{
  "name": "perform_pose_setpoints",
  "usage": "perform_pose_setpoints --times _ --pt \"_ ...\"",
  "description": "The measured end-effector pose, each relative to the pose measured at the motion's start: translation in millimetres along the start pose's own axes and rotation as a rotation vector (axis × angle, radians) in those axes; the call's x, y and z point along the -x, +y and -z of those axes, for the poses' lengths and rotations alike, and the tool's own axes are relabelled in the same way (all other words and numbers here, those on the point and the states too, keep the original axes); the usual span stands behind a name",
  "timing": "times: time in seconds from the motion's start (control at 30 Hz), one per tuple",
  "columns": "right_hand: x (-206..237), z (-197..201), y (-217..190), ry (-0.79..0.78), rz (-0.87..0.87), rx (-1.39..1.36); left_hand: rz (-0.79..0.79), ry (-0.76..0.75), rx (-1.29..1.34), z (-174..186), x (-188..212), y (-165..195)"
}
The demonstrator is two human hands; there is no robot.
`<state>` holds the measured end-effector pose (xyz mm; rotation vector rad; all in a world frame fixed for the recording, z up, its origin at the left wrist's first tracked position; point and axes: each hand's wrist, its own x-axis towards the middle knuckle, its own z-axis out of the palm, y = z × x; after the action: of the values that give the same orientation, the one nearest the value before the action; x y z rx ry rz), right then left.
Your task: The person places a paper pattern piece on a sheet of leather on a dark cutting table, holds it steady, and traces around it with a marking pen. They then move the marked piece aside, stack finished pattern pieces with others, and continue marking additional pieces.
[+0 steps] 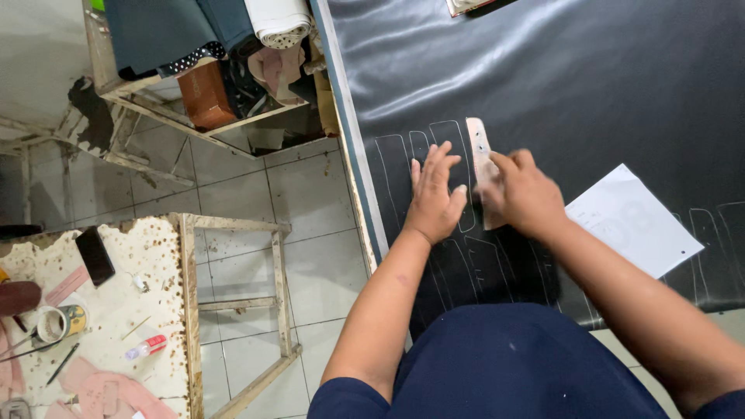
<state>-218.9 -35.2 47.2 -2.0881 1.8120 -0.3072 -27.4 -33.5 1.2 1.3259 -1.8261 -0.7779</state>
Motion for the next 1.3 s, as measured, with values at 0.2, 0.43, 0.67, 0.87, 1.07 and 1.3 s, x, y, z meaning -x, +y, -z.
perform_pose_setpoints --times 0.2,0.43,0.67,0.87,1.07,1.3 --pt "40 -2 15 0.141 -0.157 -0.032 0.002 0.012 -0.045 5 23 2" --pt "43 -1 47 0.115 -0.265 -0.132 -0.064 -0.057 -0.441 -9 86 36" --pt "37 13 76 -0.211 -0.464 -0.469 -0.074 -0.042 -0.484 -8 88 40" --pt "67 30 132 -0.349 -0.595 -0.639 -0.055 0.002 -0.478 -11 89 48" --pt "80 72 161 -0.121 -0.467 -0.627 0.115 0.013 -0.529 -38 66 73" --pt "67 115 138 -0.215 -0.356 -0.723 0.013 -0.016 -0.501 -68 29 70"
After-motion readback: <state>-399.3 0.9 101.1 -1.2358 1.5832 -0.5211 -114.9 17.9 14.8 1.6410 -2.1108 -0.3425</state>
